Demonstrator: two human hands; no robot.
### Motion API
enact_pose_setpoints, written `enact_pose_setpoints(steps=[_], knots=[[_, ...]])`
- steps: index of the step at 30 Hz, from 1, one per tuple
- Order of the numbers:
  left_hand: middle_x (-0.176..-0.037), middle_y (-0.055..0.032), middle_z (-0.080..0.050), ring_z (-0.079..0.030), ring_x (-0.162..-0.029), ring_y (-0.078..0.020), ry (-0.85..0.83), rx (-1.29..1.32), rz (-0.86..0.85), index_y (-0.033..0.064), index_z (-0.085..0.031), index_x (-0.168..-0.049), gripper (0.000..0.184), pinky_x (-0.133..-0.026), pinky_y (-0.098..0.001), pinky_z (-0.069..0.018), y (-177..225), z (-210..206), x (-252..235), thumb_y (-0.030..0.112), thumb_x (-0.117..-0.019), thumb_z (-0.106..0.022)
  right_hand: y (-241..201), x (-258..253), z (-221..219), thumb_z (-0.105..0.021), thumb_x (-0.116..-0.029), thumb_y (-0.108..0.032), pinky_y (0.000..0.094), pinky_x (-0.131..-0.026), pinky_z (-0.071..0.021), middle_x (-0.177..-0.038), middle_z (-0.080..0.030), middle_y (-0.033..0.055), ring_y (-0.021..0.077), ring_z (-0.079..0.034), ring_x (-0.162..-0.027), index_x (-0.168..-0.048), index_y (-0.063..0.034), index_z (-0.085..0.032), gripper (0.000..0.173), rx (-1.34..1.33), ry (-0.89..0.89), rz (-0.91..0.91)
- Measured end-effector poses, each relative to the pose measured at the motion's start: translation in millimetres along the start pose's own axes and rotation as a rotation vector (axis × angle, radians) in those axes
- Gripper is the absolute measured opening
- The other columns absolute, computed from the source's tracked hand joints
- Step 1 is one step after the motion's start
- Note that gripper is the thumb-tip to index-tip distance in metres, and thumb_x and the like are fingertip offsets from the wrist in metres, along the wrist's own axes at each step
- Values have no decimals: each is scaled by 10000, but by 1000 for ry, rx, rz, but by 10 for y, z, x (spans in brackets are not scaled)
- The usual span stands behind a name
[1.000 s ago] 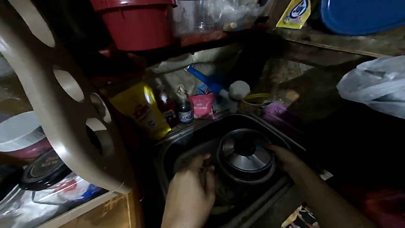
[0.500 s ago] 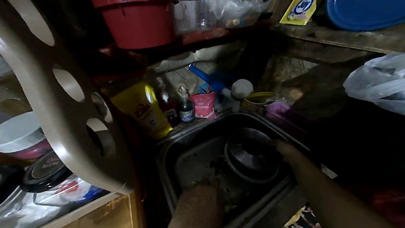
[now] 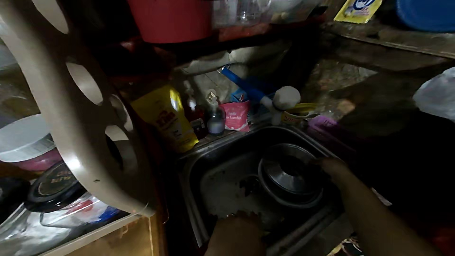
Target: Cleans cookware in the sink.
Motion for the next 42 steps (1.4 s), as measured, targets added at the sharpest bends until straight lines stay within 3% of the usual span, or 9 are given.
enact_pose_setpoints(steps=[4, 7, 10, 13, 17, 20, 25, 33, 42], knots=[[-1337, -174, -624, -627, -1188, -378, 50, -42, -55, 136, -550, -1457, 448, -952, -588, -511, -45, -67, -48, 337, -1058, -515, -62, 8, 11, -550, -1070, -152, 678, -1011, -415, -1278, -590, 357, 497, -558, -1211, -1233, 132, -613, 333, 101, 67, 134], [-1151, -78, -706, -711, -969, -271, 408, -195, -286, 225, -621, -1356, 444, -747, -502, -590, -364, -354, -278, 491, -1032, -475, -126, 58, 56, -588, -1027, -101, 684, -981, -452, -1263, -613, 340, 505, -590, -1185, -1277, 79, -614, 309, 137, 162, 184], [-1227, -148, -681, -683, -1078, -346, 203, -125, -180, 138, -612, -1381, 429, -858, -536, -569, -130, -164, -135, 380, -1033, -548, -354, 359, 151, -621, -995, -105, 704, -971, -472, -1299, -608, 322, 509, -604, -1188, -1299, 23, -629, 330, 205, 308, 264], [-1386, -189, -595, -601, -1243, -393, -34, -63, -32, 120, -522, -1475, 456, -999, -575, -490, 39, -15, -15, 322, -1067, -494, -505, 708, 118, -648, -982, -102, 710, -958, -475, -1311, -574, 333, 522, -594, -1172, -1236, 49, -640, 295, 281, 306, 375], [-1298, -158, -657, -664, -1139, -377, 147, -105, -148, 155, -567, -1429, 462, -906, -594, -536, -155, -185, -138, 385, -1031, -523, -366, 868, -141, -740, -926, -139, 652, -942, -509, -1214, -628, 276, 443, -633, -1106, -1114, 37, -691, 262, 348, 168, 449], [-1160, -66, -697, -702, -975, -272, 370, -197, -278, 223, -600, -1370, 448, -752, -501, -585, -376, -363, -285, 484, -1023, -489, -212, 832, -318, -795, -890, -213, 608, -931, -533, -1218, -622, 247, 407, -642, -1091, -1100, 16, -682, 331, 363, 132, 423], [-1309, -174, -646, -651, -1149, -383, 72, -70, -57, 121, -582, -1424, 443, -918, -577, -534, -32, -66, -57, 320, -1029, -564, -219, 845, -400, -771, -908, -196, 632, -964, -511, -1247, -615, 281, 449, -626, -1143, -1126, 42, -675, 337, 400, 145, 382], [-1300, -177, -642, -650, -1144, -375, 30, -69, -49, 106, -574, -1423, 440, -922, -558, -534, 10, -45, -33, 301, -1029, -575, -229, 862, -449, -711, -949, -134, 622, -958, -515, -1186, -647, 262, 434, -643, -1104, -1030, 50, -704, 202, 342, 147, 407], [-1334, -181, -625, -639, -1166, -400, 35, -101, -78, 153, -529, -1466, 475, -932, -592, -515, -56, -134, -101, 365, -1041, -530, -170, 815, 119, -689, -982, -123, 661, -864, -507, -1045, -671, 288, 446, -657, -980, -1099, 60, -663, 219, 109, 243, 303]])
Point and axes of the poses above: each hand's wrist, its own x-axis away from the middle knuckle, its own z-axis out of the back of the hand, y = z × x, the point moved 8 cm from there along -x, towards the middle knuckle
